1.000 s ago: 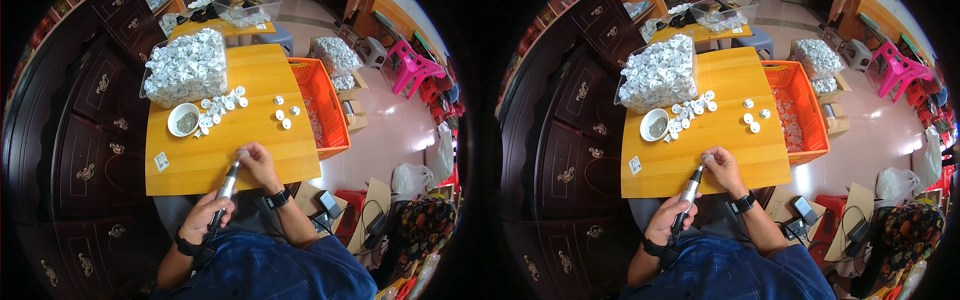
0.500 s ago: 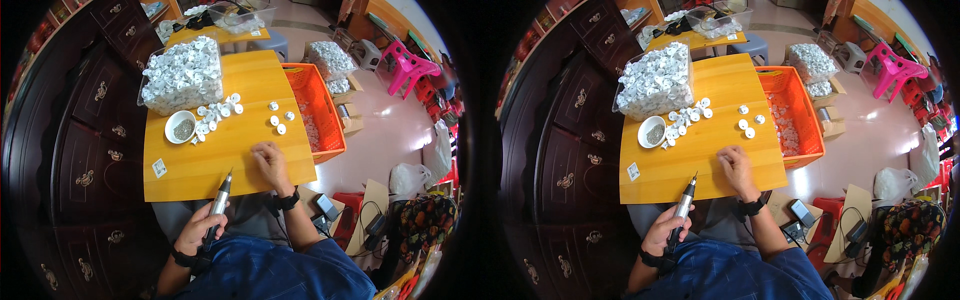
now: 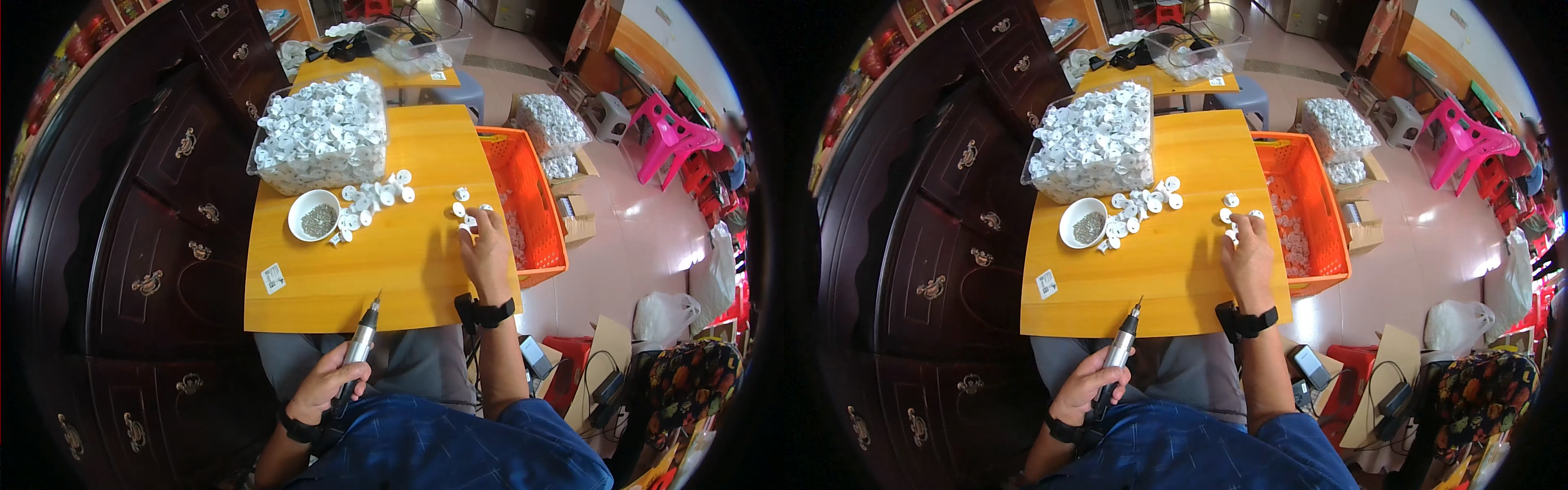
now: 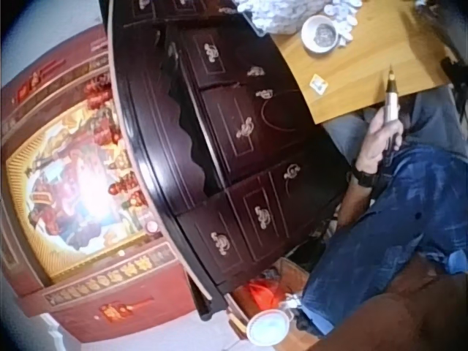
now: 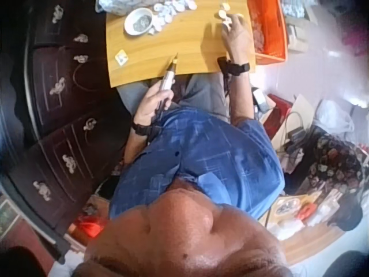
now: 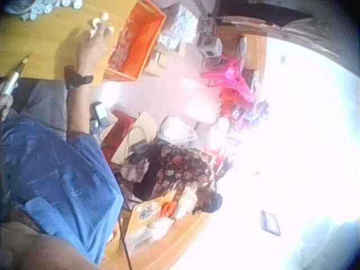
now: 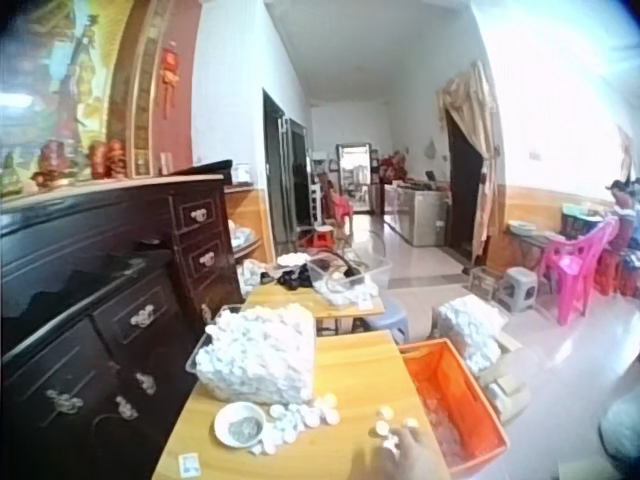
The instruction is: Using an electric screwdriver to attach screws to small white plastic housings for assembly.
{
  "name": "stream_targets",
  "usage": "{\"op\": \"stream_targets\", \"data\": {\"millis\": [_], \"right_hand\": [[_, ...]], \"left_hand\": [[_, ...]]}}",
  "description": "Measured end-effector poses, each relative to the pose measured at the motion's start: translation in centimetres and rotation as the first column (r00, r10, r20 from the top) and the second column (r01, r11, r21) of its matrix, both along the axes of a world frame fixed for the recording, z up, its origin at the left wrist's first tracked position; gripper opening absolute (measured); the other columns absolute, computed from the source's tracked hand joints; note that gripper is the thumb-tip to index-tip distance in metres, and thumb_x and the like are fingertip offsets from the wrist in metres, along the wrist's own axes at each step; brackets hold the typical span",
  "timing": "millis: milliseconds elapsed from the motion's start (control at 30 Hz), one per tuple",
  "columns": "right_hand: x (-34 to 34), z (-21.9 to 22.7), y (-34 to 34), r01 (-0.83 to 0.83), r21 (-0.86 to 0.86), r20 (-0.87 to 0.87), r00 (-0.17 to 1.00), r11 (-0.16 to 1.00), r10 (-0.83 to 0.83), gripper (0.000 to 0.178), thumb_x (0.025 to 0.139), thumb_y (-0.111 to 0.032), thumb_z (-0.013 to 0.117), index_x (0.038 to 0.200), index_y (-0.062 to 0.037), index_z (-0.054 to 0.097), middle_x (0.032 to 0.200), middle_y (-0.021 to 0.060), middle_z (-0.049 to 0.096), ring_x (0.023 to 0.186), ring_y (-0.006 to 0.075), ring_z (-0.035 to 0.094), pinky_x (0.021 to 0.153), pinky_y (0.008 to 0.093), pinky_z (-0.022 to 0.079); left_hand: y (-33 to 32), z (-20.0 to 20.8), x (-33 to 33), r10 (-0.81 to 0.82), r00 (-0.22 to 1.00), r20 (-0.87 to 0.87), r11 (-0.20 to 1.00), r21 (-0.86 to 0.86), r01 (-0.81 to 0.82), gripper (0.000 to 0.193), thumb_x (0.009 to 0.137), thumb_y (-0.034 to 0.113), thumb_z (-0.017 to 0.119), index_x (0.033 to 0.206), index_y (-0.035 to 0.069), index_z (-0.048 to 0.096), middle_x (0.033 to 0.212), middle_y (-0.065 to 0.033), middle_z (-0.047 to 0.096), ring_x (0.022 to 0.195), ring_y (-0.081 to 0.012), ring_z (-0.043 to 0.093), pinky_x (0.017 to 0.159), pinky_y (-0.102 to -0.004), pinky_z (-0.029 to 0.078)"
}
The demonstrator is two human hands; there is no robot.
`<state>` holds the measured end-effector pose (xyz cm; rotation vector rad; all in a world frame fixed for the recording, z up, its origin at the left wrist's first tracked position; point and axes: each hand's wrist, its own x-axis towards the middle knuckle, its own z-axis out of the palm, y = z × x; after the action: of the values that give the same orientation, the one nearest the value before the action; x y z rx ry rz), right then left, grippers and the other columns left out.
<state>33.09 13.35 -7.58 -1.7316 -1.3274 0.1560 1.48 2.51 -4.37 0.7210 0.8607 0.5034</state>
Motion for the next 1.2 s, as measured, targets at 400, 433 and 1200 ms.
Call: {"op": "stream_targets", "data": {"millis": [400,433,1200], "right_hand": [[-15.3,1.8,12.1,-0.522,-0.297,0.296,0.746,0.8,0.597,0.016,0.085,-0.017,0.06,0.089,-0.0057,0.07,0.087,0.0193,0.069,0.08,0.0368,0.069,0.071,0.0476,0.055],[-16.5,1.9,13.3,-0.495,-0.401,0.359,0.689,0.771,0.629,0.016,0.084,-0.017,0.061,0.09,-0.0065,0.072,0.09,0.0192,0.071,0.082,0.035,0.071,0.072,0.0467,0.056],[-20.3,-1.1,17.9,-0.436,-0.479,0.567,0.509,0.762,0.648,0.018,0.087,-0.017,0.058,0.088,-0.0109,0.075,0.089,0.0121,0.073,0.082,0.0282,0.073,0.065,0.0382,0.058]], "left_hand": [[-1.4,-0.2,-3.5,0.092,0.995,0.027,0.996,0.014,-0.093,0.044,0.095,0.01,0.06,0.135,0.001,0.043,0.085,-0.0054,0.058,0.066,-0.01,0.058,0.058,-0.0222,0.049],[-1.4,-0.2,-3.6,0.098,0.995,0.035,0.995,0.009,-0.099,0.045,0.095,0.01,0.06,0.135,0.001,0.043,0.086,-0.0056,0.058,0.066,-0.01,0.058,0.058,-0.0223,0.049],[-1.9,-1.7,-5.1,0.132,0.988,0.078,0.991,0.012,-0.134,0.047,0.095,0.009,0.06,0.138,0.001,0.042,0.087,-0.0079,0.06,0.068,-0.0127,0.06,0.06,-0.0255,0.051]]}}
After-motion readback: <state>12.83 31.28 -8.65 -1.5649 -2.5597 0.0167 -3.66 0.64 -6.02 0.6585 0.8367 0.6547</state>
